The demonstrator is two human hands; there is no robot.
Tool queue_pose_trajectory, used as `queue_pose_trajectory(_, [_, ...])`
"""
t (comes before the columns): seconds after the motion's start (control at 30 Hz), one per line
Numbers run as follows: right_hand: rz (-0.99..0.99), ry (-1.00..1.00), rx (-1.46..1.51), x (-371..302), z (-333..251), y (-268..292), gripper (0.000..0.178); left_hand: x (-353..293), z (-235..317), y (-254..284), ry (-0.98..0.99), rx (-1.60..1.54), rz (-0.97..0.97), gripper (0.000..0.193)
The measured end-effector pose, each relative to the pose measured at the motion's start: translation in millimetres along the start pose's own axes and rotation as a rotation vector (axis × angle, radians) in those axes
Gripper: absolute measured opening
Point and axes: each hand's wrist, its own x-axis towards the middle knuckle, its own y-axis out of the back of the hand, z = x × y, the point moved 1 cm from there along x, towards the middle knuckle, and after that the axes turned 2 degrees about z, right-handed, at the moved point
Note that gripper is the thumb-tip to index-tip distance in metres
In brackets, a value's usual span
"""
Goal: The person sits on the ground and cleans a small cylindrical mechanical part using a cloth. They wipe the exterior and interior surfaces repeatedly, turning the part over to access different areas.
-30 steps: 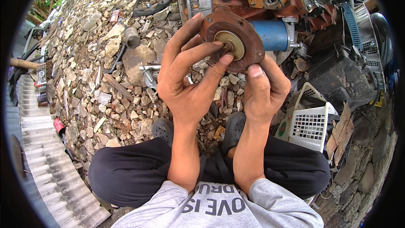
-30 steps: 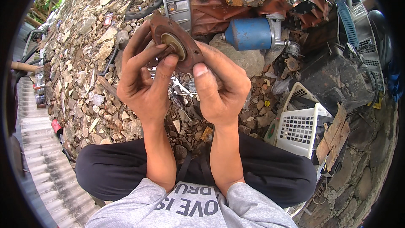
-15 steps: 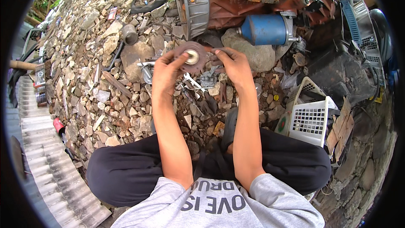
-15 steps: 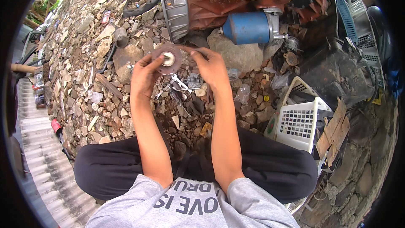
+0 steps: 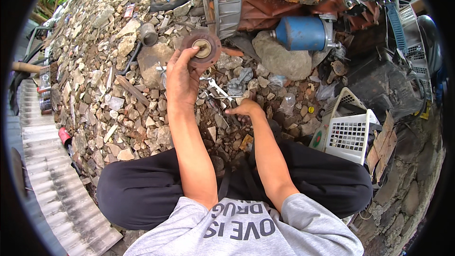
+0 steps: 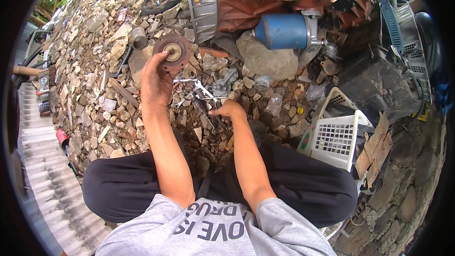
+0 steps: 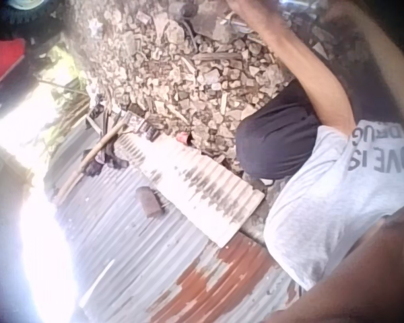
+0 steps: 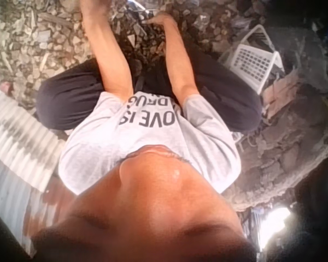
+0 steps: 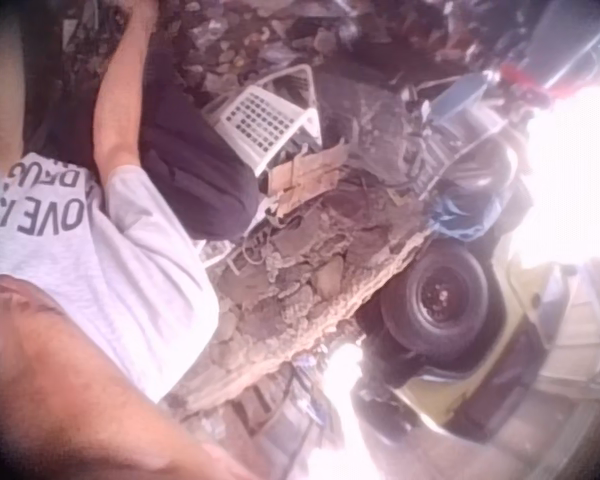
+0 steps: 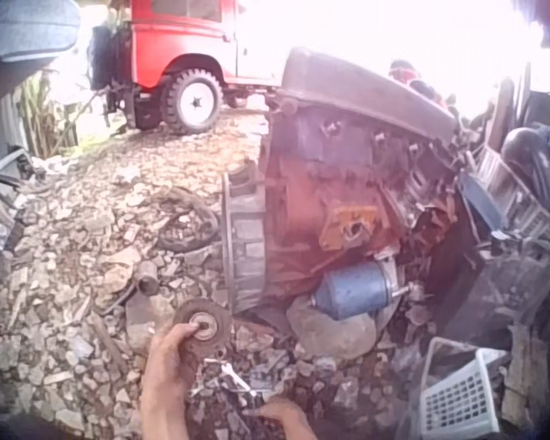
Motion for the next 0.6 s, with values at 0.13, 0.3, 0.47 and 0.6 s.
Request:
queue_pose_trajectory(0.13, [0.128, 0.07, -0.102, 40, 14, -31, 0.05, -9, 3, -17, 0.047, -0.059, -0.023, 0.027])
queue_pose_trajectory(0.3, [-0.027, 0.083, -0.06, 14, 5, -11, 0.045, -8, -2, -11, 0.106, -0.14, -0.061, 0.028])
queue_pose_trajectory(0.47, [0.085, 0.469, 0.133, -88, -22, 77, 0.048, -7, -8, -18, 0.075, -0.138, -0.018, 0.057])
queue_pose_trajectory(0.6, [0.363, 0.727, 0.881, -118, -8, 110, 0.045, -13, -15, -33, 0.074, 0.082, -0.022, 0.077])
